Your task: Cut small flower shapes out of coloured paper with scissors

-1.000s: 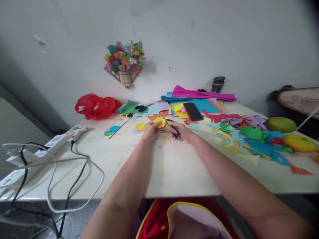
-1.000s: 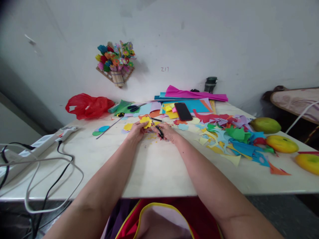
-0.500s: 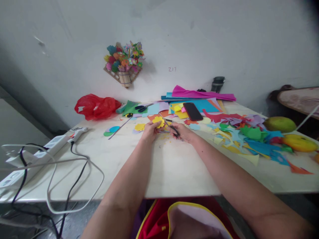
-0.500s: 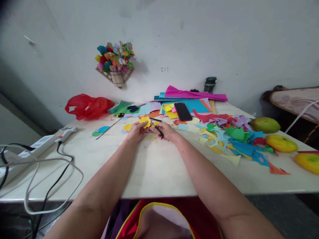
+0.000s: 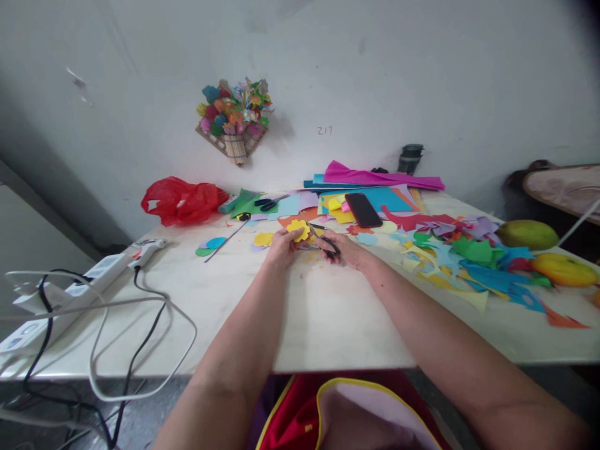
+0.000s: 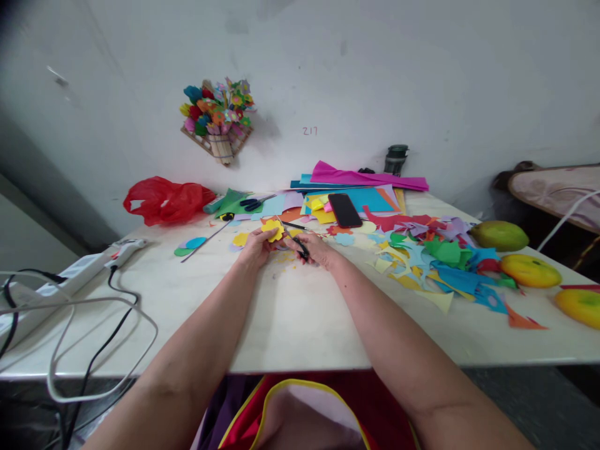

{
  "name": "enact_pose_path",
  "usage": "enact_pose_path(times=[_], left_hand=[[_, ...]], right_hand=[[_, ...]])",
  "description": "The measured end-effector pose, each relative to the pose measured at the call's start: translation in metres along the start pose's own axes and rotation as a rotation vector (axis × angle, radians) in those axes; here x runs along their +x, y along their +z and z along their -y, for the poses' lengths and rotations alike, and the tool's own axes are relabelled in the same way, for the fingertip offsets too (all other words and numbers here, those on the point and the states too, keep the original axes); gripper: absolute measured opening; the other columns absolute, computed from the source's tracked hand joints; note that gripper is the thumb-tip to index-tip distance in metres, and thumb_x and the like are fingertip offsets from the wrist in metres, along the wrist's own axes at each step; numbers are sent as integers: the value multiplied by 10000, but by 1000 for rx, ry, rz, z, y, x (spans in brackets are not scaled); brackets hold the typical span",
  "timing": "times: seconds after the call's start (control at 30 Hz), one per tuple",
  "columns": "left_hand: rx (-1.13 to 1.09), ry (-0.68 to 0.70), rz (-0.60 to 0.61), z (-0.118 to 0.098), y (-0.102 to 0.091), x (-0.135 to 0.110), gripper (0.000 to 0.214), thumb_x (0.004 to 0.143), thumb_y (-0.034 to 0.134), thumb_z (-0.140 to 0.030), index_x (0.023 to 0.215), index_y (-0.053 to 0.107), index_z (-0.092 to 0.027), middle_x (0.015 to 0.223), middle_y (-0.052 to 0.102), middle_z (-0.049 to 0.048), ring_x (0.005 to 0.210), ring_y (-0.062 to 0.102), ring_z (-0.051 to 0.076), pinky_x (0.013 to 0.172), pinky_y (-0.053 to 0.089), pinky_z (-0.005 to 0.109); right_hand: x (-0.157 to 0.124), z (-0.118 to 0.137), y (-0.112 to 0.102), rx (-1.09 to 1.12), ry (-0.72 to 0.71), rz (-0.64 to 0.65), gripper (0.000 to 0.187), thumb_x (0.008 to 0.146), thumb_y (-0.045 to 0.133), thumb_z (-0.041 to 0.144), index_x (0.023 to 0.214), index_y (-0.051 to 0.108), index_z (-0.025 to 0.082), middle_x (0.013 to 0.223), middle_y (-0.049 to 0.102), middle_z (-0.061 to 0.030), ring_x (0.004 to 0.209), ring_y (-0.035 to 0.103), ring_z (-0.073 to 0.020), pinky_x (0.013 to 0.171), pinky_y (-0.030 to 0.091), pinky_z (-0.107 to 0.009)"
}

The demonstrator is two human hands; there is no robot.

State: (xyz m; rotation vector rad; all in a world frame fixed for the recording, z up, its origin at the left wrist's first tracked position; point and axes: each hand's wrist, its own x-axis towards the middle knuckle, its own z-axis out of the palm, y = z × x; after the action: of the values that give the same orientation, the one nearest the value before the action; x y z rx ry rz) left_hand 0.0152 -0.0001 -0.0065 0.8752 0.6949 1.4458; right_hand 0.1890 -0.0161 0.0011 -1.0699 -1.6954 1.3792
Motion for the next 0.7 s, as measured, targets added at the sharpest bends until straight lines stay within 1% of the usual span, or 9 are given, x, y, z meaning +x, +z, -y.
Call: enact_pose_path(times=[0.1, 0.3, 0.5, 0.7], left_hand=[[9, -5, -4, -1, 0, -1, 155, 615, 757, -110, 734, 659, -92, 732, 704, 80, 762, 710, 226, 768, 587, 361], [32, -11, 18, -3, 0, -2, 165, 606, 756, -112, 740, 666, -81, 757, 715, 93, 738, 710, 219, 762, 585, 351], [41, -18, 42, -3, -1, -2, 171, 604, 758, -122, 745, 669, -83, 767, 719, 104, 767, 711, 230, 770, 581, 352], [47, -10, 45, -3, -3, -2, 188, 592, 765, -137, 747, 670, -92, 773, 718, 100, 783, 710, 236, 782, 577, 368]], right_hand=[[-1, 2, -1, 7, 7, 9, 294, 821, 628, 436, 731, 545, 170, 530, 551, 41, 356, 470, -45, 289, 241, -157], [-5, 5, -2, 7, 5, 27, 284, 814, 635, 427, 736, 535, 172, 524, 549, 45, 357, 466, -48, 296, 253, -155], [-6, 11, -1, 27, 29, 11, 283, 797, 637, 390, 671, 499, 178, 476, 525, 49, 342, 441, -49, 297, 249, -155], [-6, 12, -1, 66, 53, 14, 248, 769, 650, 355, 660, 511, 181, 444, 511, 54, 327, 425, -55, 289, 235, -162]])
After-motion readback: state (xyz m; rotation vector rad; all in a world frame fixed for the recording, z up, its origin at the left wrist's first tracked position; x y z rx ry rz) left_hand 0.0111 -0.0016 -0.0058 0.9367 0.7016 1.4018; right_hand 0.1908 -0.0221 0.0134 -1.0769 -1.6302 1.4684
